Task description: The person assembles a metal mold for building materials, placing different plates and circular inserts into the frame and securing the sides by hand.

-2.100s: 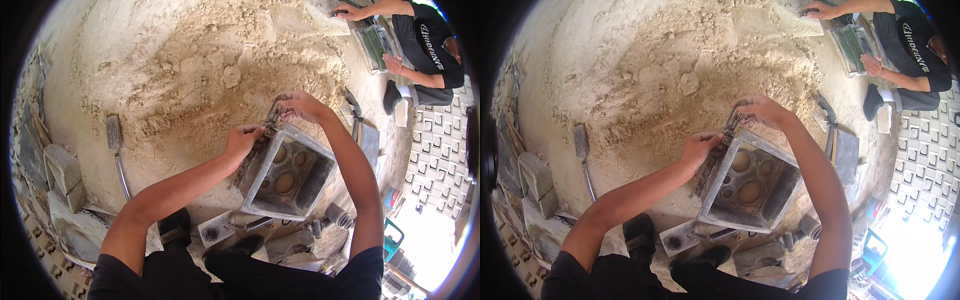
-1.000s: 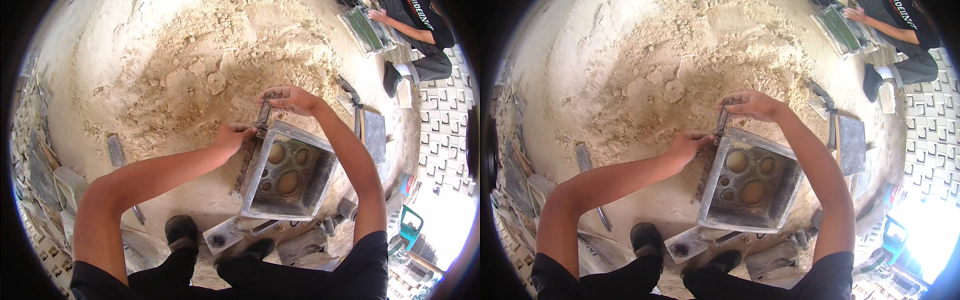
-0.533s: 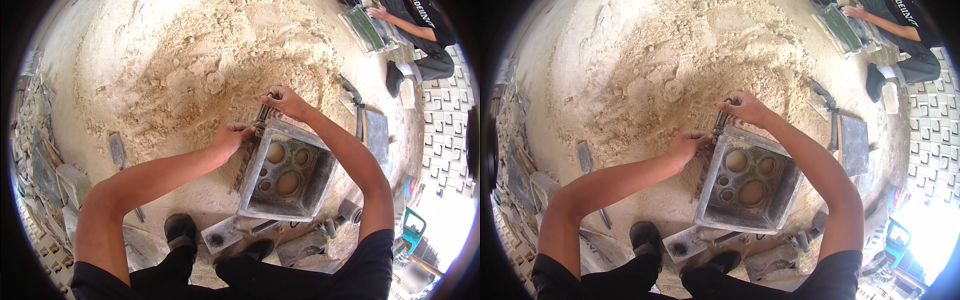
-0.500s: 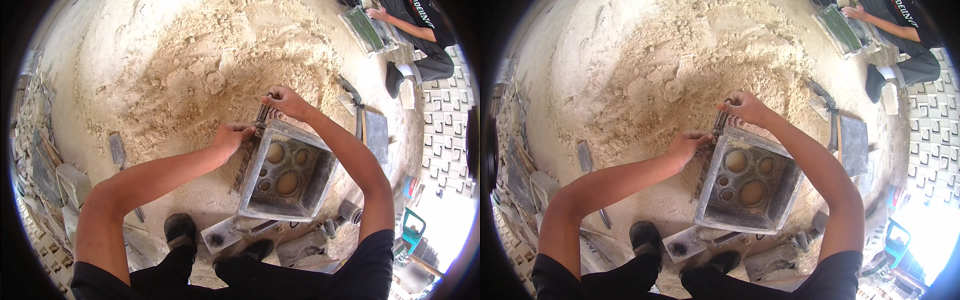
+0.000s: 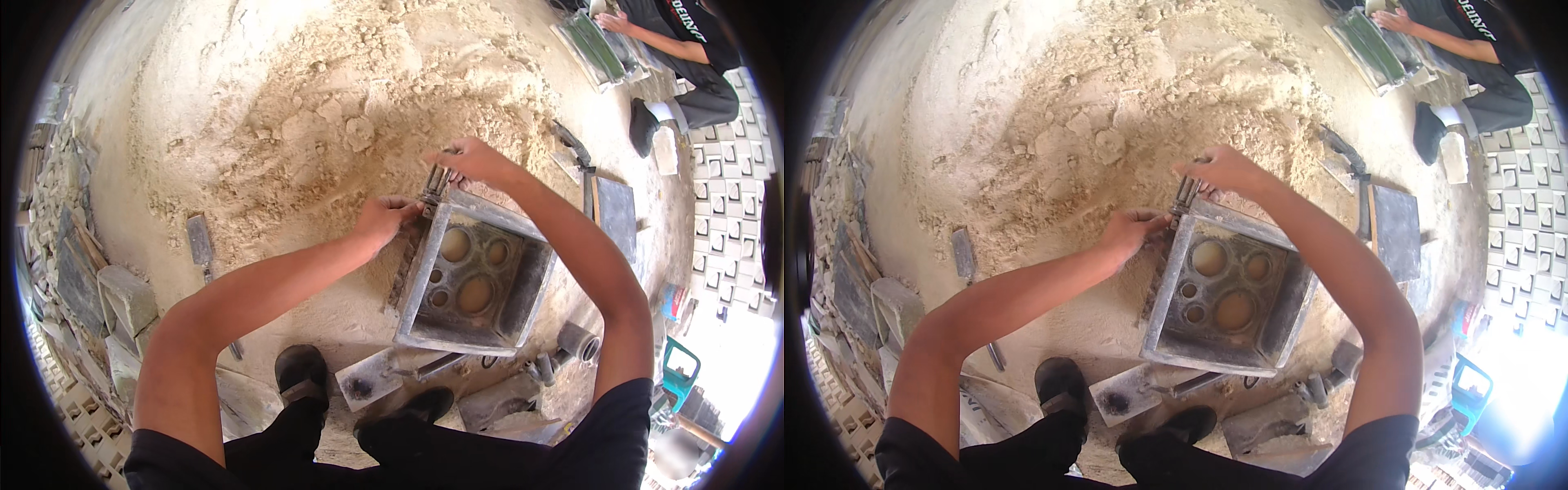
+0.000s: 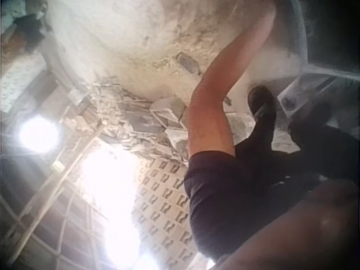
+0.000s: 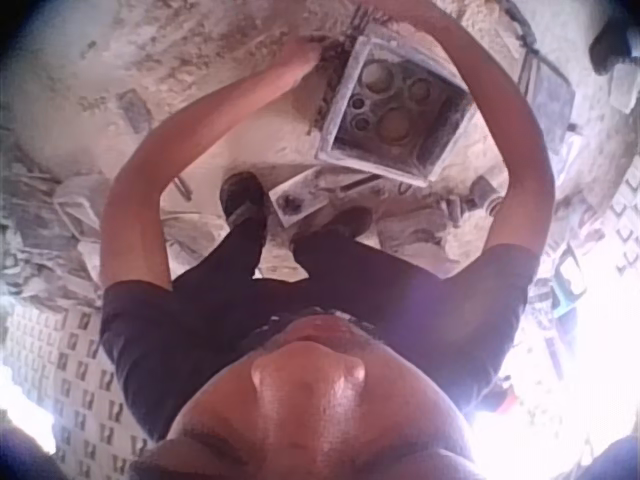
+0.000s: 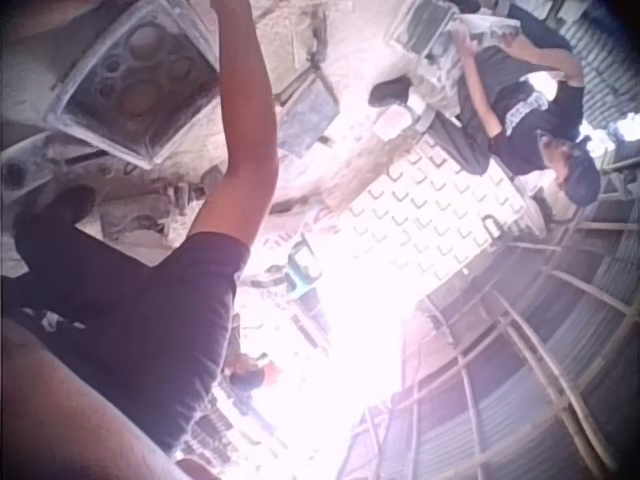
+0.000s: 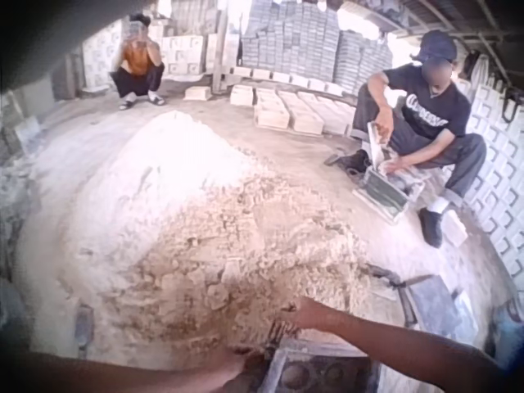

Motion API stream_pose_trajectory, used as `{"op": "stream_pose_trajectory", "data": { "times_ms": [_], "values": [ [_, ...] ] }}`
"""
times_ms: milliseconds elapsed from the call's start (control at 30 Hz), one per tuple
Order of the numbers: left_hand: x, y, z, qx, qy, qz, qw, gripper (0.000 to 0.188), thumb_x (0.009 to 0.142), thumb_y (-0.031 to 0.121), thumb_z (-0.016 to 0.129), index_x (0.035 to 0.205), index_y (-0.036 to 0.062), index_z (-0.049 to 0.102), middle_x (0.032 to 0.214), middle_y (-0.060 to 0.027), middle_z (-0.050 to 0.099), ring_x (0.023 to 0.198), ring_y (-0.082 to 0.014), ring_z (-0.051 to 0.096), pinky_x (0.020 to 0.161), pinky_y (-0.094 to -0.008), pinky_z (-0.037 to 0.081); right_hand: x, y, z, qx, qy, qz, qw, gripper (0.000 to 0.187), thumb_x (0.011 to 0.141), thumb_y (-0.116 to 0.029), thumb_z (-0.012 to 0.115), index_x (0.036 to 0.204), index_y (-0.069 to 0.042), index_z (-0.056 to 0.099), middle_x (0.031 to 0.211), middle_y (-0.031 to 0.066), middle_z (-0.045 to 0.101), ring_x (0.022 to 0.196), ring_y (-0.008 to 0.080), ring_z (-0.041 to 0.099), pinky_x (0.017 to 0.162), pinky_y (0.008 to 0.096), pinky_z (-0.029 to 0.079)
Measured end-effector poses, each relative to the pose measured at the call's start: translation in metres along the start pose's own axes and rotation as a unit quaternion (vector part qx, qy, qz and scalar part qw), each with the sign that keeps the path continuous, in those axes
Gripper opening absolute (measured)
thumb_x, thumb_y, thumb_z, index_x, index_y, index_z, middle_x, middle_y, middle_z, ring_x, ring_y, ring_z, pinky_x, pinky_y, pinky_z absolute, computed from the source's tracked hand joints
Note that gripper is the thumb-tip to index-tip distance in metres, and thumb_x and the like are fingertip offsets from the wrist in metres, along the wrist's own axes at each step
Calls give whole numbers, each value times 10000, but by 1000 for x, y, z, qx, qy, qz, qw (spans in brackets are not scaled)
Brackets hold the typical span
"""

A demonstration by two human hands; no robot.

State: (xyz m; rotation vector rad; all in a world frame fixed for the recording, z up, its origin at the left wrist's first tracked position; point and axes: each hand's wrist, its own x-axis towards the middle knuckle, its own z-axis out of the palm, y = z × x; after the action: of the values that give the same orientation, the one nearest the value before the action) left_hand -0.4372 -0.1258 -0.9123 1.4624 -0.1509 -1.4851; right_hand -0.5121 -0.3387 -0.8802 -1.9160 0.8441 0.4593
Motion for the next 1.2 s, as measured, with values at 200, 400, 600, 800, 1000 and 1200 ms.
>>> {"op": "stream_pose_trajectory", "data": {
  "times_ms": [200, 400, 600, 800, 1000, 1200],
  "values": [
    [-17, -3, 0, 46, 51, 67, 995, 240, 943, 257, 622, 1048, 45, 665, 887, -23, 676, 758, -92, 605, 621, -238, 479, -67, 34, -33, -65, 202, -21, 977, 556, 885, -535, 620, 991, 10, 575, 853, 105, 642, 779, 179, 641, 722, 311, 507],
    [-56, 0, 11, 172, -77, 101, 977, 221, 935, 262, 631, 933, 42, 625, 792, -11, 630, 707, -83, 582, 614, -248, 482, -162, 90, 1, -115, 340, -91, 929, 657, 826, -583, 645, 1077, 23, 599, 982, 156, 656, 933, 273, 635, 871, 404, 485],
    [-55, -2, 35, 190, -2, 134, 973, 219, 902, 224, 669, 792, 48, 600, 686, 3, 583, 614, -79, 522, 565, -262, 424, -166, 73, 25, -170, 320, -95, 927, 516, 846, -561, 620, 920, -51, 599, 901, 145, 654, 854, 343, 614, 884, 437, 364],
    [-53, -6, 37, 185, 18, 164, 969, 232, 893, 205, 673, 737, 54, 592, 675, 4, 568, 603, -83, 502, 538, -269, 390, -161, 76, 29, -196, 333, -118, 915, 523, 850, -557, 617, 939, -42, 596, 875, 154, 640, 896, 354, 603, 900, 456, 357],
    [-34, -10, 23, 278, 40, 156, 947, 352, 851, 354, 706, 799, 27, 585, 655, -35, 555, 589, -139, 521, 553, -306, 423, -160, 65, 28, -187, 291, -181, 921, 465, 877, -476, 607, 934, -14, 604, 897, 199, 646, 896, 384, 610, 827, 468, 445],
    [-45, 3, 56, 501, 144, 557, 647, 573, 902, 412, 603, 1259, -15, 463, 1258, -233, 486, 1151, -297, 496, 997, -475, 362, -170, 83, 22, -67, 298, -207, 929, 383, 932, -348, 535, 1029, 13, 621, 888, 234, 658, 873, 420, 616, 822, 464, 476]
  ]
}}
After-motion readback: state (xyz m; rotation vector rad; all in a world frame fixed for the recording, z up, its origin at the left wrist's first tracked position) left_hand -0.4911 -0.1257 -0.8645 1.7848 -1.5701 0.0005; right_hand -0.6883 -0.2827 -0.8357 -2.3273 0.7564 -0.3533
